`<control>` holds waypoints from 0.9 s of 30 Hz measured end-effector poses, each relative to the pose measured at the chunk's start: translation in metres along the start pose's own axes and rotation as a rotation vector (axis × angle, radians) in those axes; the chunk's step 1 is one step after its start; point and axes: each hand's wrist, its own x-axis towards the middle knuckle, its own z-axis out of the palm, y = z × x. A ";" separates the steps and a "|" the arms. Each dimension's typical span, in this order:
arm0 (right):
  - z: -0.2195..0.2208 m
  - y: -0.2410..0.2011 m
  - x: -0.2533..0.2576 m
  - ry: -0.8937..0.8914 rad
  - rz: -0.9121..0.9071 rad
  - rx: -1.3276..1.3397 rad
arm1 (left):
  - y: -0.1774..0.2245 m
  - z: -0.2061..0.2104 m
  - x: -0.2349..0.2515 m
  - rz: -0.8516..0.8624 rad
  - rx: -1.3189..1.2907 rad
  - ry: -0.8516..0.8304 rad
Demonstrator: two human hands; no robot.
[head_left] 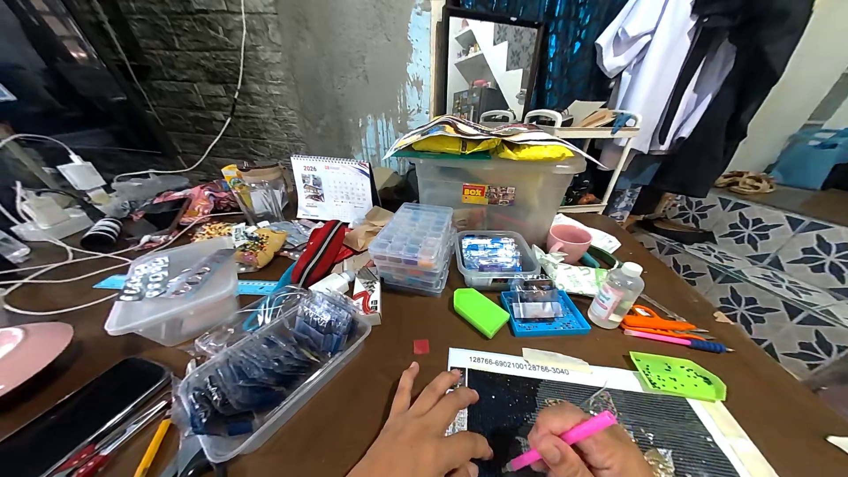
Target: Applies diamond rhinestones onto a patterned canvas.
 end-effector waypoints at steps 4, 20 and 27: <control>0.000 0.000 0.001 -0.005 -0.004 -0.011 | 0.000 -0.001 0.000 0.000 -0.005 -0.004; 0.000 -0.002 0.002 -0.043 -0.056 -0.055 | 0.000 0.000 0.000 0.030 0.024 0.007; 0.002 -0.003 0.001 -0.094 -0.199 -0.143 | 0.003 -0.003 0.001 0.148 0.035 0.026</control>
